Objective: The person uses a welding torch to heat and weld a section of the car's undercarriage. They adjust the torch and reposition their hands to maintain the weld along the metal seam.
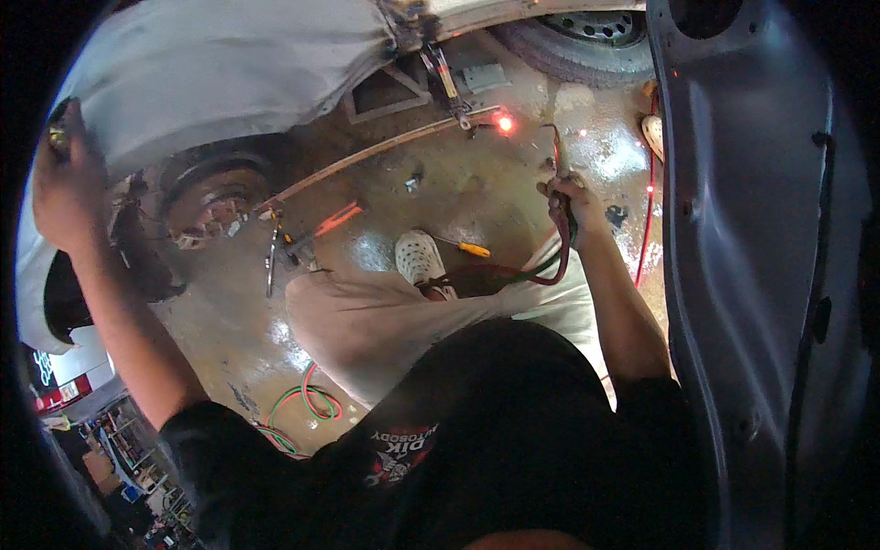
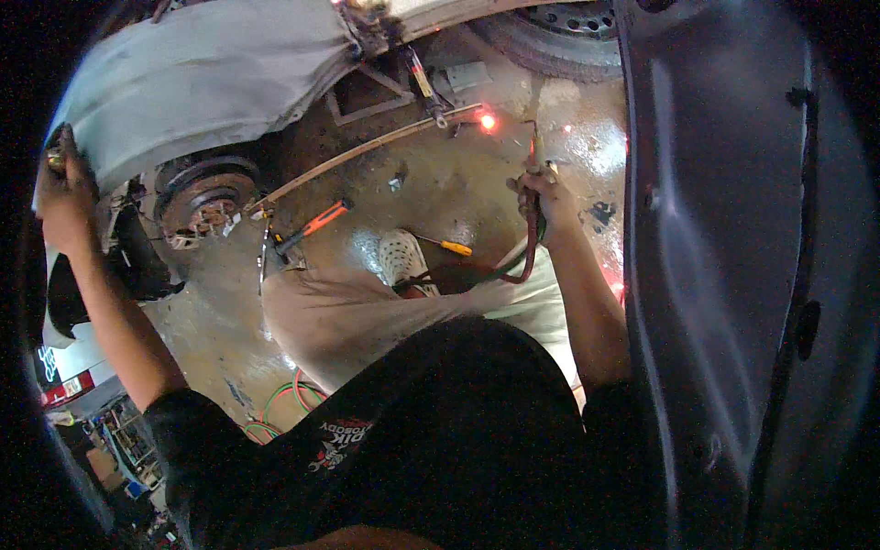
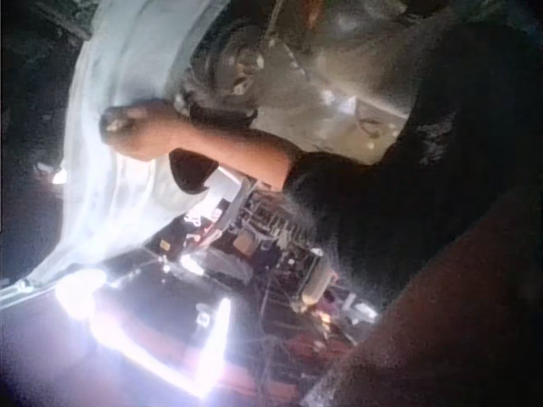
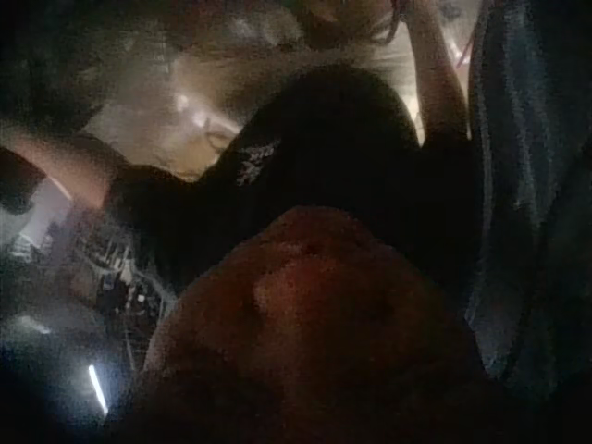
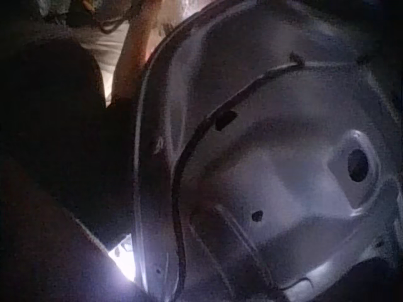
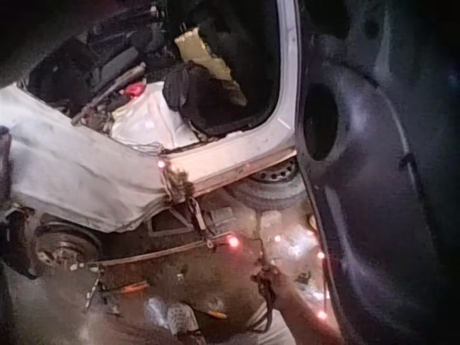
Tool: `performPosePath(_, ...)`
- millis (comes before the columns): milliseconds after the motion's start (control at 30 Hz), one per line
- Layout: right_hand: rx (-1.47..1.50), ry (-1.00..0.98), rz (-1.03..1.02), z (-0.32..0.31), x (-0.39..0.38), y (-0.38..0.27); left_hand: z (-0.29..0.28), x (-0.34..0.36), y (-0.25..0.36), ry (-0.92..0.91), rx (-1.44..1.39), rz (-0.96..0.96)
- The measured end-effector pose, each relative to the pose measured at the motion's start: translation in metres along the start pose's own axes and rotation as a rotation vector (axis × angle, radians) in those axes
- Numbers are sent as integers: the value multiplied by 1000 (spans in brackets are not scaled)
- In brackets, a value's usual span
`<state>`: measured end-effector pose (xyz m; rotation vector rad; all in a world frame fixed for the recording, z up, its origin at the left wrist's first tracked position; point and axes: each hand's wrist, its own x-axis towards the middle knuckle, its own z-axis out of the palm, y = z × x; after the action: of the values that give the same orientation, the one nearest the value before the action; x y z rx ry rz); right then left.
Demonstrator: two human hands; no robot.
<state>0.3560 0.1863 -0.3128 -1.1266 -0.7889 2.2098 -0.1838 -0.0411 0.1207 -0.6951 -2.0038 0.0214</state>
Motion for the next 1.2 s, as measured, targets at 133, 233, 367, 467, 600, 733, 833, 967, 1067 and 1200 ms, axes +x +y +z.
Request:
performPosePath(133, -39, 9, 138, 33, -17, 3, -27, -13, 21, 45, -140, 15)
performPosePath(233, -61, -29, 115, 50, 0, 12, -29, -9, 22, 8, -167, 19)
performPosePath(367, -110, -32, 92, 41, 47, 22, -31, -11, 39, 50, -208, 15)
performPosePath(467, -127, -71, 127, 35, 39, 25, -29, -13, 34, 65, -193, 23)
performPosePath(600, -79, -54, 162, 41, 19, 21, -23, -15, 25, 85, -154, -58)
performPosePath(733, -165, -122, 120, 23, 40, 25, -14, -17, 33, 161, -178, -140)
performPosePath(833, -162, -110, 112, 20, 51, 30, -7, -24, 39, 288, -246, -122)
performPosePath(967, -118, -102, 82, 34, 48, 32, 9, -29, 31, 404, -238, -133)
performPosePath(1067, -132, -98, 95, 34, 52, 27, 18, -32, 33, 471, -220, -128)
performPosePath(1200, -188, -46, 123, 38, 44, 21, 22, -34, 36, 503, -253, -98)
